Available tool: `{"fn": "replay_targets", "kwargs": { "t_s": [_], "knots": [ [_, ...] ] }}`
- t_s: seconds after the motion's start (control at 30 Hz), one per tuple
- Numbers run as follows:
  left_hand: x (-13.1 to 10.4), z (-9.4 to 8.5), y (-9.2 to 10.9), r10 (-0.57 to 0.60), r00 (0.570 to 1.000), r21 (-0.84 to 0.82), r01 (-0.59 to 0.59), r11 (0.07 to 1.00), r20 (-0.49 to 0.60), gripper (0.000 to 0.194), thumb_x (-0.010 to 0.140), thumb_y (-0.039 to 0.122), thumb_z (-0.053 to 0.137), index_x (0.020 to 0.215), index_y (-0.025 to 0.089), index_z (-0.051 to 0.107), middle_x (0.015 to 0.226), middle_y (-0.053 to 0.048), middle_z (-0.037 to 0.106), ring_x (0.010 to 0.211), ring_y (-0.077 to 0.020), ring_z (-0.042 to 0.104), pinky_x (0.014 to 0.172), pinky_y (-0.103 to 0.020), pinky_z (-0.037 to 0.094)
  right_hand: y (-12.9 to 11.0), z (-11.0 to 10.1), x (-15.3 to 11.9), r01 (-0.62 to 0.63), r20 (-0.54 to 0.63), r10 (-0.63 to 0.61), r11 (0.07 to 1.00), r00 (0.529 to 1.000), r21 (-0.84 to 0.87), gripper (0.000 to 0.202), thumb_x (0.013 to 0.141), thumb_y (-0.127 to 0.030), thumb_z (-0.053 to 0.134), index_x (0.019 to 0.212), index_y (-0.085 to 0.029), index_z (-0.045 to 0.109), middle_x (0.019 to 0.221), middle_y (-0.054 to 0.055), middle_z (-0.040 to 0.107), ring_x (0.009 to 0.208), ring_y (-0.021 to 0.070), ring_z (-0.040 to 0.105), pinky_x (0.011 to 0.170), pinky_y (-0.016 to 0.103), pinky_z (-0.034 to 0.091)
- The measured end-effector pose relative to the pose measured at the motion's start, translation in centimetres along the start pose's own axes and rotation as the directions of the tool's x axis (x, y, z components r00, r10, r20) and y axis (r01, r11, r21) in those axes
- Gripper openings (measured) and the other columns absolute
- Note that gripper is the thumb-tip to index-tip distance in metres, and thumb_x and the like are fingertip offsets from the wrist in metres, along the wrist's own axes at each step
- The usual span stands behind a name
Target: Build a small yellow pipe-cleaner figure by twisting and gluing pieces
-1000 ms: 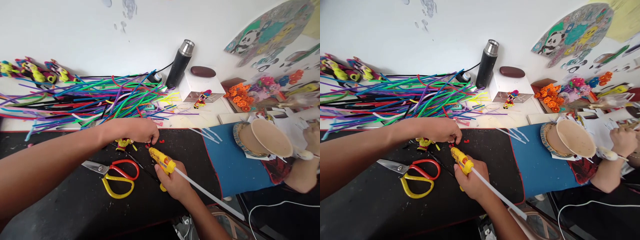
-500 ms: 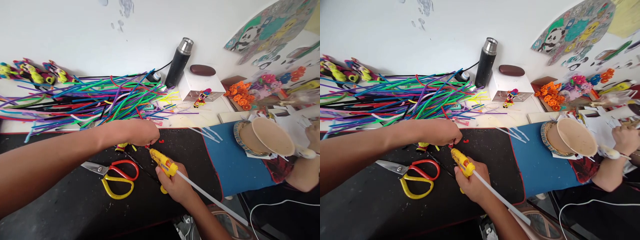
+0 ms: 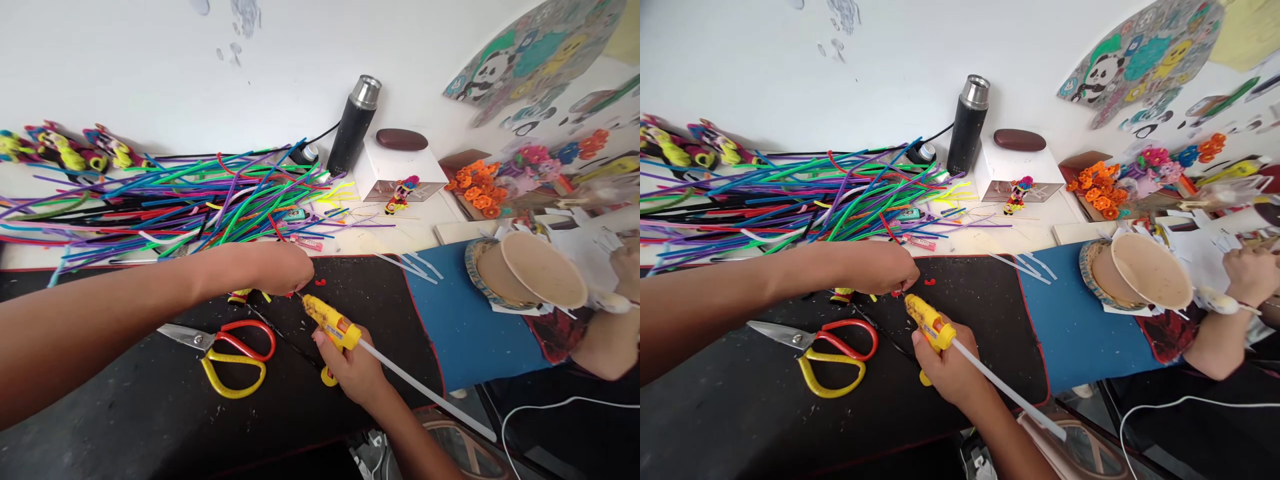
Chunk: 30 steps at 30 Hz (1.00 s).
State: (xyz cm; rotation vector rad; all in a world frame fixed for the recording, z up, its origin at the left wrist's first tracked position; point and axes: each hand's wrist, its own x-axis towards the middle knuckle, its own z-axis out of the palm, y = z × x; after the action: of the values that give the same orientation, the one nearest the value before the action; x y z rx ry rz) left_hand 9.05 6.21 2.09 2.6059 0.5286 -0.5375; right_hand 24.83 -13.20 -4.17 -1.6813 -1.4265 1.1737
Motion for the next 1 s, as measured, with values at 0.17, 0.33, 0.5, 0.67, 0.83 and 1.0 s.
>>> {"fn": "replay_targets", "kwargs": {
  "t_s": [0.17,0.33,0.5,0.67,0.83,1.0],
  "knots": [
    [-0.2,-0.1,0.1,-0.004,1.0,0.007,0.004,1.0,0.013,0.021,0.073,0.007,0.068,0.073,0.025,0.08,0.068,-0.005,0.077,0.054,-0.0204,0.063,0.054,-0.03,0.038,0.2,0.0,0.1,-0.007,0.002,0.007,1.0,1.0,0.002,0.029,0.097,-0.045,0.059,0.085,-0.02,0.069,0.064,0.0,0.061,0.052,0.0159,0.055,0.051,0.025,0.046],
    [-0.6,-0.5,0.1,-0.023,1.0,0.053,0.022,0.998,0.021,0.021,0.078,0.01,0.064,0.08,0.023,0.081,0.071,-0.006,0.078,0.056,-0.021,0.06,0.053,-0.032,0.035,0.2,0.0,0.2,0.0,0.004,0.0,1.0,1.0,0.012,0.031,0.098,-0.047,0.057,0.087,-0.02,0.069,0.065,0.0,0.06,0.052,0.0154,0.054,0.052,0.025,0.047],
    [-1.4,-0.2,-1.4,-0.054,0.995,-0.109,0.045,0.993,-0.08,0.02,0.084,0.014,0.061,0.084,0.024,0.078,0.074,-0.002,0.077,0.061,-0.0192,0.063,0.056,-0.03,0.037,0.6,0.1,0.1,-0.018,0.005,0.017,0.997,1.0,0.075,0.03,0.097,-0.046,0.059,0.089,-0.019,0.07,0.067,0.0,0.06,0.051,0.0139,0.053,0.05,0.024,0.045],
    [-2.8,0.2,-2.1,-0.24,0.966,-0.46,0.171,0.871,-0.096,0.016,0.087,0.027,0.061,0.091,0.024,0.076,0.079,0.001,0.079,0.066,-0.0169,0.068,0.058,-0.025,0.046,0.2,0.1,0.4,-0.117,-0.03,0.131,0.95,0.991,0.291,0.037,0.094,-0.054,0.063,0.088,-0.018,0.069,0.06,-0.003,0.055,0.046,0.0129,0.051,0.046,0.024,0.044],
    [-3.9,0.9,-0.8,-0.307,0.936,-0.746,0.079,0.661,-0.173,0.019,0.089,0.037,0.059,0.089,0.023,0.072,0.089,0.001,0.081,0.082,-0.0183,0.073,0.071,-0.025,0.053,-0.8,0.3,1.6,-0.127,-0.121,0.203,0.881,0.972,0.456,0.044,0.092,-0.058,0.064,0.086,-0.015,0.071,0.054,-0.003,0.054,0.045,0.0116,0.048,0.048,0.025,0.042],
    [-4.1,2.2,1.4,-0.422,0.882,-0.881,0.017,0.474,-0.21,0.023,0.086,0.044,0.067,0.089,0.021,0.072,0.085,-0.003,0.08,0.082,-0.021,0.073,0.075,-0.029,0.053,-1.1,0.8,2.7,-0.064,-0.202,0.209,0.829,0.957,0.556,0.047,0.087,-0.062,0.071,0.088,-0.015,0.072,0.055,-0.003,0.056,0.047,0.0108,0.047,0.049,0.024,0.04]
  ]
}}
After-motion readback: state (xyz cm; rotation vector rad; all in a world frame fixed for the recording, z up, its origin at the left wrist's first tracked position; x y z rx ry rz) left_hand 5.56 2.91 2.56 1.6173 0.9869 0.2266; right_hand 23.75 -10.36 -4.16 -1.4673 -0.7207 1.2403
